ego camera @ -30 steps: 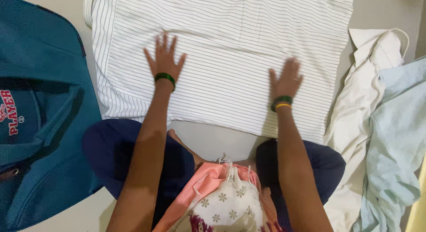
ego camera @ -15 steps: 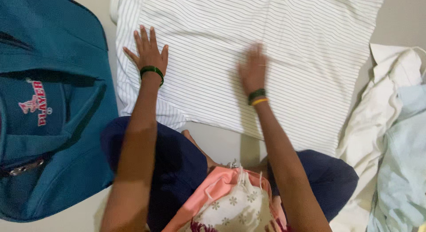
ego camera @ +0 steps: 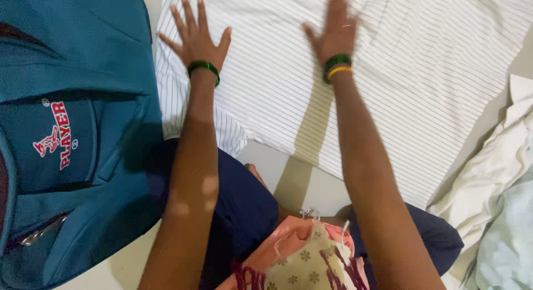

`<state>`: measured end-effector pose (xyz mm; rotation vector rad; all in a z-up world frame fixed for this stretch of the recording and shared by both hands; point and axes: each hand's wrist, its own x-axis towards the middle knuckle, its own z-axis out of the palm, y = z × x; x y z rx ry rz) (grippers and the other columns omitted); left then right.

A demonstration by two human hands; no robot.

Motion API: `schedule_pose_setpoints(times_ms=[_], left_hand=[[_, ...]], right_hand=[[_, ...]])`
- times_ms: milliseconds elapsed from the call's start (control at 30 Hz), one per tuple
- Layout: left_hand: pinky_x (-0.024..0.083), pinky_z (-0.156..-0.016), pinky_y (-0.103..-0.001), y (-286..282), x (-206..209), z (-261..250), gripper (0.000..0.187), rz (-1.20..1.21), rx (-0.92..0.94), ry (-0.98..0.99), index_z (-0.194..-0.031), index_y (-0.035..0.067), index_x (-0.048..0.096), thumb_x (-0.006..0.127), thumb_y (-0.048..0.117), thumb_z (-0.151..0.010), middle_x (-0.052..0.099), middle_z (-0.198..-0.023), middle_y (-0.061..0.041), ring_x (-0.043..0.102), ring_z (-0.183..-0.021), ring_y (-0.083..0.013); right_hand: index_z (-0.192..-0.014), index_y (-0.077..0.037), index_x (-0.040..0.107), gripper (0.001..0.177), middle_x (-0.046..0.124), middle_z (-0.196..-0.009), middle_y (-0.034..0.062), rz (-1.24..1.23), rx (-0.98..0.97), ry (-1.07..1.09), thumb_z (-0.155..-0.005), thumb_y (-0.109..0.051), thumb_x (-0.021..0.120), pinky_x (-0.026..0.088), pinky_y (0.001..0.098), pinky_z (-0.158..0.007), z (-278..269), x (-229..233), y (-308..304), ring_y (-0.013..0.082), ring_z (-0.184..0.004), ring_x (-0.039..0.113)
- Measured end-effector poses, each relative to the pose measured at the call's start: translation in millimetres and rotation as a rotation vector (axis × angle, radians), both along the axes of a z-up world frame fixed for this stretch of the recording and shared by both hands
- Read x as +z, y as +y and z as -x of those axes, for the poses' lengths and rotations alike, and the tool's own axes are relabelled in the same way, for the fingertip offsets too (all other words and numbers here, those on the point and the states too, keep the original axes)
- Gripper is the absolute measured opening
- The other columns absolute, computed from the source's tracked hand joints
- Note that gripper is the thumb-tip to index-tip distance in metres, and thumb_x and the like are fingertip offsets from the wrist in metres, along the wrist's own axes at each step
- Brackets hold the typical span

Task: The person smooths a striped shirt on the floor, folds the sleeves and sides inward, and brings the bottom up to complete a rectangular fold.

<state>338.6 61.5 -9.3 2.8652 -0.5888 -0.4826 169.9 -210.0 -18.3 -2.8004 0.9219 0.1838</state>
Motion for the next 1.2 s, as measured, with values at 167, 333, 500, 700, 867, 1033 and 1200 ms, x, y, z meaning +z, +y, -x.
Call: schedule_pose_setpoints(times_ms=[167, 333, 500, 700, 867, 1033, 1200], left_hand=[[-0.012, -0.113, -0.085, -17, -20, -34, 0.076, 0.147, -0.115, 0.057, -0.167, 0.030, 0.025, 0.047, 0.068, -0.104, 0.016, -0.175, -0.010, 0.000, -0.161, -0.0368], [-0.012, -0.106, -0.085, -19, -25, -32, 0.076, 0.179, -0.182, 0.015, -0.161, 0.021, 0.032, 0.049, 0.067, -0.103, 0.026, -0.167, -0.017, 0.009, -0.155, -0.0398], [-0.009, -0.115, -0.079, -14, -8, -20, 0.070, 0.241, -0.219, 0.027, -0.159, 0.022, 0.041, 0.049, 0.065, -0.105, 0.035, -0.165, -0.014, 0.018, -0.156, -0.0359], [-0.007, -0.116, -0.076, -19, 32, 36, 0.062, 0.366, -0.431, 0.024, -0.157, 0.021, 0.046, 0.051, 0.058, -0.108, 0.028, -0.167, -0.016, 0.014, -0.156, -0.0337], [-0.006, -0.116, -0.077, -12, 47, 62, 0.055, 0.330, -0.403, 0.062, -0.158, 0.025, 0.048, 0.049, 0.052, -0.110, 0.015, -0.172, -0.009, 0.005, -0.159, -0.0319], [-0.005, -0.112, -0.082, -30, 27, 144, 0.055, 0.061, -0.569, 0.117, -0.160, 0.037, 0.033, 0.040, 0.050, -0.107, 0.003, -0.172, -0.004, -0.002, -0.158, -0.0293], [-0.005, -0.112, -0.083, -54, 1, 187, 0.060, 0.010, -0.803, -0.028, -0.163, 0.045, 0.017, 0.034, 0.055, -0.106, -0.004, -0.173, 0.001, -0.006, -0.158, -0.0258]], right_hand=[[-0.166, 0.001, 0.021, 0.098, 0.012, -0.174, 0.0212, 0.170, -0.068, 0.000, -0.108, -0.072, 0.049, 0.006, 0.0621, -0.128, 20, 26, 43, 0.0336, -0.160, 0.005], [-0.164, -0.006, 0.020, 0.101, 0.008, -0.171, 0.0154, -0.080, 0.070, 0.057, -0.095, -0.075, 0.046, 0.005, 0.0571, -0.126, 50, 33, 135, 0.0279, -0.158, 0.004], [-0.167, -0.005, 0.017, 0.097, 0.005, -0.174, 0.0128, -0.077, 0.052, 0.081, -0.102, -0.075, 0.039, 0.006, 0.0546, -0.129, 49, 40, 96, 0.0257, -0.161, 0.003], [-0.168, -0.005, 0.017, 0.094, 0.006, -0.175, 0.0126, -0.037, 0.088, 0.060, -0.105, -0.072, 0.039, 0.004, 0.0578, -0.128, 56, 51, 58, 0.0277, -0.162, 0.003], [-0.165, -0.009, 0.026, 0.095, 0.011, -0.174, 0.0112, -0.079, 0.096, -0.061, -0.099, -0.073, 0.047, 0.004, 0.0592, -0.127, 125, 38, 139, 0.0297, -0.160, 0.006], [-0.161, -0.002, 0.030, 0.098, 0.015, -0.172, 0.0174, -0.016, -0.257, -0.121, -0.098, -0.074, 0.051, 0.002, 0.0602, -0.126, 216, 41, 166, 0.0321, -0.160, 0.007], [-0.162, -0.004, 0.027, 0.099, 0.013, -0.172, 0.0189, -0.071, -0.317, -0.137, -0.096, -0.074, 0.051, 0.002, 0.0600, -0.125, 239, 49, 144, 0.0315, -0.159, 0.007]])
